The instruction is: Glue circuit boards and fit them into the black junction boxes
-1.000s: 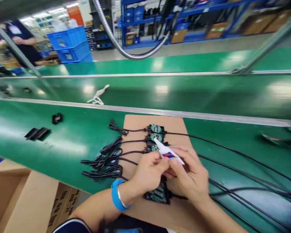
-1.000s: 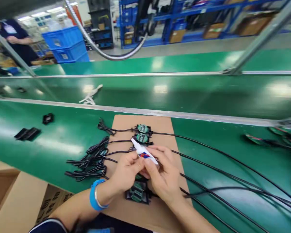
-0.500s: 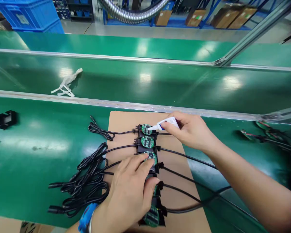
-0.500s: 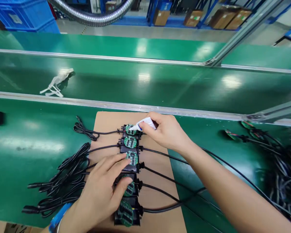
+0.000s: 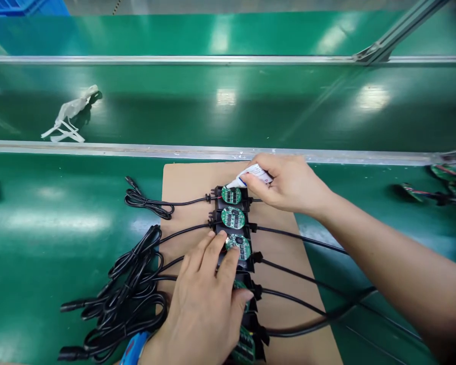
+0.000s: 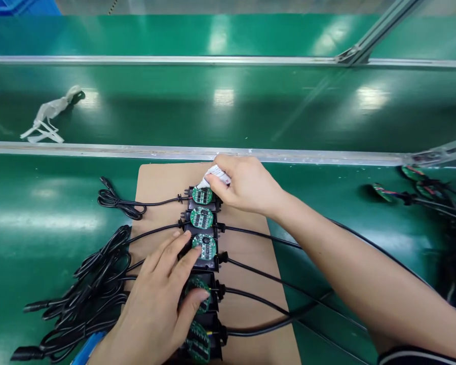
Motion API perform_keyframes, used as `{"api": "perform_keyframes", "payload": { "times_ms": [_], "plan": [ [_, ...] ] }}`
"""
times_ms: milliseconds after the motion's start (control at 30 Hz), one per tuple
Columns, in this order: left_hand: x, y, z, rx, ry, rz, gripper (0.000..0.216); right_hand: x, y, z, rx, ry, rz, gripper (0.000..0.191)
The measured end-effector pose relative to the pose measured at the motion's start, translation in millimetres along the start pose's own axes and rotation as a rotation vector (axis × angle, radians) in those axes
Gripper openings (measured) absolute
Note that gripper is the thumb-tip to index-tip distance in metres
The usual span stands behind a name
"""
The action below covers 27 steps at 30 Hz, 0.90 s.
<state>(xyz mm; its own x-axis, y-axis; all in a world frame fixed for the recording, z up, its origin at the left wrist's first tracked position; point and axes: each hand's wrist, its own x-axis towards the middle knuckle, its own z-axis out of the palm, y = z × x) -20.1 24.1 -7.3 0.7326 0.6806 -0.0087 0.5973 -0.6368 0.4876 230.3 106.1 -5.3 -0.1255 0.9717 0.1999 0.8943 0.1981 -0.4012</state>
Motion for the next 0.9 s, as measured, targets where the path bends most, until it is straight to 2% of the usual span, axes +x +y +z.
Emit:
{"api": "perform_keyframes", "payload": {
  "times_ms": [667,900],
  "plan": [
    [1.1,1.6,2.2,0.029,-0.007,-0.009,0.047,-3.6,-1.6,-2.5,-0.052,0.017,-0.026,0.025],
    [0.6,2.3,1.7,0.023,-0.011,-0.009,0.046,-11.2,-3.4,-2.3,-0.041,-0.038,-0.031,0.026]
  ]
}}
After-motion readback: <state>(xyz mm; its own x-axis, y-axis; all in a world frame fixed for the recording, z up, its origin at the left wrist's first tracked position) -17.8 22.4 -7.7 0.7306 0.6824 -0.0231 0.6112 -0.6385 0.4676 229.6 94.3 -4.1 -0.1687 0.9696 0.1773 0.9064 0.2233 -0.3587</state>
